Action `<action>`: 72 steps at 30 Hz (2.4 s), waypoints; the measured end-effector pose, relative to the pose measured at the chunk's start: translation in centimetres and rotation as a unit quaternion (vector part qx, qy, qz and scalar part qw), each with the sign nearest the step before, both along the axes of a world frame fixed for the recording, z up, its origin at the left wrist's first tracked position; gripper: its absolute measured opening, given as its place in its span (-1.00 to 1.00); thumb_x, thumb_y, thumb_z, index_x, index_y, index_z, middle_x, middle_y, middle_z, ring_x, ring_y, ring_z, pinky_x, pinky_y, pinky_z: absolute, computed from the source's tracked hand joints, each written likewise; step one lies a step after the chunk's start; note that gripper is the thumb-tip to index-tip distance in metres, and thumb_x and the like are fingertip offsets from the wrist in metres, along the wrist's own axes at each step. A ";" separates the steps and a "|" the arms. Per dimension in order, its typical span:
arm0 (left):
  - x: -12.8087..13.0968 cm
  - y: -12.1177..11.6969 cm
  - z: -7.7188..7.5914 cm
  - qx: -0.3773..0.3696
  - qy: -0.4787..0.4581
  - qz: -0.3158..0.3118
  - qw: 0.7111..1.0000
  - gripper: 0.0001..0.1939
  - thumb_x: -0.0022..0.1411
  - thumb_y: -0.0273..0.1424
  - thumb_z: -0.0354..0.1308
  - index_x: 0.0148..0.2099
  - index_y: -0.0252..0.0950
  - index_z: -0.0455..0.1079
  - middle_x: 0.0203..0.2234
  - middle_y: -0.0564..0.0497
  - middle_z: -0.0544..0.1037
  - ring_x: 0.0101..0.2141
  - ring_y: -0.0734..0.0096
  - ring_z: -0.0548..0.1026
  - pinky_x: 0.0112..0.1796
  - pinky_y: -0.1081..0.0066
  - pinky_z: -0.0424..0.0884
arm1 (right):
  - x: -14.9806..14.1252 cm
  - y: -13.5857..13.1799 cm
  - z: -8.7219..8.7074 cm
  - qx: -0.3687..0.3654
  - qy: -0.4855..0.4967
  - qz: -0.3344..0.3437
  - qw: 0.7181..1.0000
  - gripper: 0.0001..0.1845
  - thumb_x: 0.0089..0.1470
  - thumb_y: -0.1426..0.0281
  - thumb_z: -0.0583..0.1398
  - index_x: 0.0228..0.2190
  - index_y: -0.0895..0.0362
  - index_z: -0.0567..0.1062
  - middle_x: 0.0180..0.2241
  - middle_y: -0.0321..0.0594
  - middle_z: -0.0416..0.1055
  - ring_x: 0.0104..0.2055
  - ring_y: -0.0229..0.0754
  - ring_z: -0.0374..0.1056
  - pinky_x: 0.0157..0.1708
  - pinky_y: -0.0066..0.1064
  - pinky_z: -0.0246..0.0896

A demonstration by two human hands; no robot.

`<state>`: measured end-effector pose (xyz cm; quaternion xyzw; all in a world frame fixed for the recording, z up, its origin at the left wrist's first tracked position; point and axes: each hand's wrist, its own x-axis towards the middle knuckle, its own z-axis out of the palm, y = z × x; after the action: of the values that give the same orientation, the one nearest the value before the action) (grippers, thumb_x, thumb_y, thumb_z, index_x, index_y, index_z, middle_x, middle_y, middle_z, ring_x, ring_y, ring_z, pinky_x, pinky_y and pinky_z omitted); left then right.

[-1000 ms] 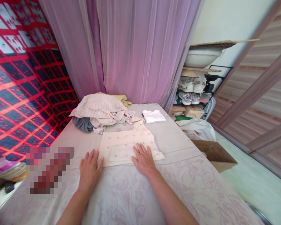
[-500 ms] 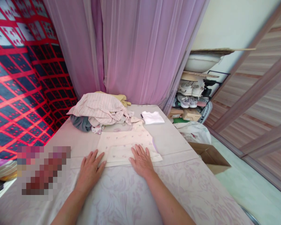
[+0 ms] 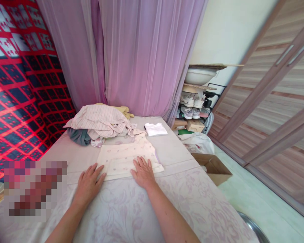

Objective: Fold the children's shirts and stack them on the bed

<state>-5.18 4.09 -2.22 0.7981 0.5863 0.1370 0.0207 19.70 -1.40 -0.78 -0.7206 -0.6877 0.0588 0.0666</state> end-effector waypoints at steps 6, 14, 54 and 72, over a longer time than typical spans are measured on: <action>0.3 -0.1 0.5 -0.008 -0.001 0.009 1.000 -0.55 0.30 -0.21 -0.11 0.16 -0.20 0.29 0.20 -0.14 0.24 0.19 0.12 0.16 0.14 0.04 0.02 | -0.1 0.0 0.0 -0.004 0.006 -0.005 1.000 -0.40 0.20 0.09 -0.14 0.22 -0.01 0.09 0.31 -0.24 -0.12 0.33 -0.14 -0.28 0.24 -0.08 -0.53; 0.4 -0.3 0.8 -0.007 0.003 0.015 1.000 -0.55 0.31 -0.21 -0.14 0.16 -0.20 0.29 0.19 -0.13 0.25 0.18 0.18 0.17 0.13 0.09 0.03 | -0.1 0.0 -0.3 0.009 0.014 -0.002 1.000 -0.40 0.20 0.08 -0.15 0.21 0.00 0.11 0.30 -0.23 -0.09 0.33 -0.12 -0.26 0.23 -0.02 -0.48; 0.2 0.4 0.0 -0.011 0.030 0.033 0.999 -0.53 0.30 -0.26 -0.17 0.19 -0.21 0.25 0.19 -0.11 0.25 0.19 0.20 0.18 0.14 0.13 0.04 | -0.2 0.5 -1.4 0.056 0.052 -0.008 0.997 -0.42 0.18 0.12 -0.11 0.19 0.00 0.18 0.28 -0.23 -0.03 0.32 -0.11 -0.20 0.25 -0.01 -0.48; 0.9 -0.6 1.4 -0.005 0.024 0.026 0.999 -0.57 0.30 -0.26 -0.12 0.16 -0.22 0.28 0.16 -0.12 0.29 0.15 0.18 0.22 0.12 0.12 0.08 | -0.2 0.0 -0.1 0.006 0.016 -0.005 1.000 -0.40 0.19 0.09 -0.13 0.21 0.00 0.12 0.30 -0.23 -0.09 0.32 -0.10 -0.24 0.23 -0.02 -0.46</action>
<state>-4.29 3.47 -0.77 0.7856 0.6079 0.1148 0.0072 19.52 -1.42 -0.91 -0.7229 -0.6830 0.0657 0.0817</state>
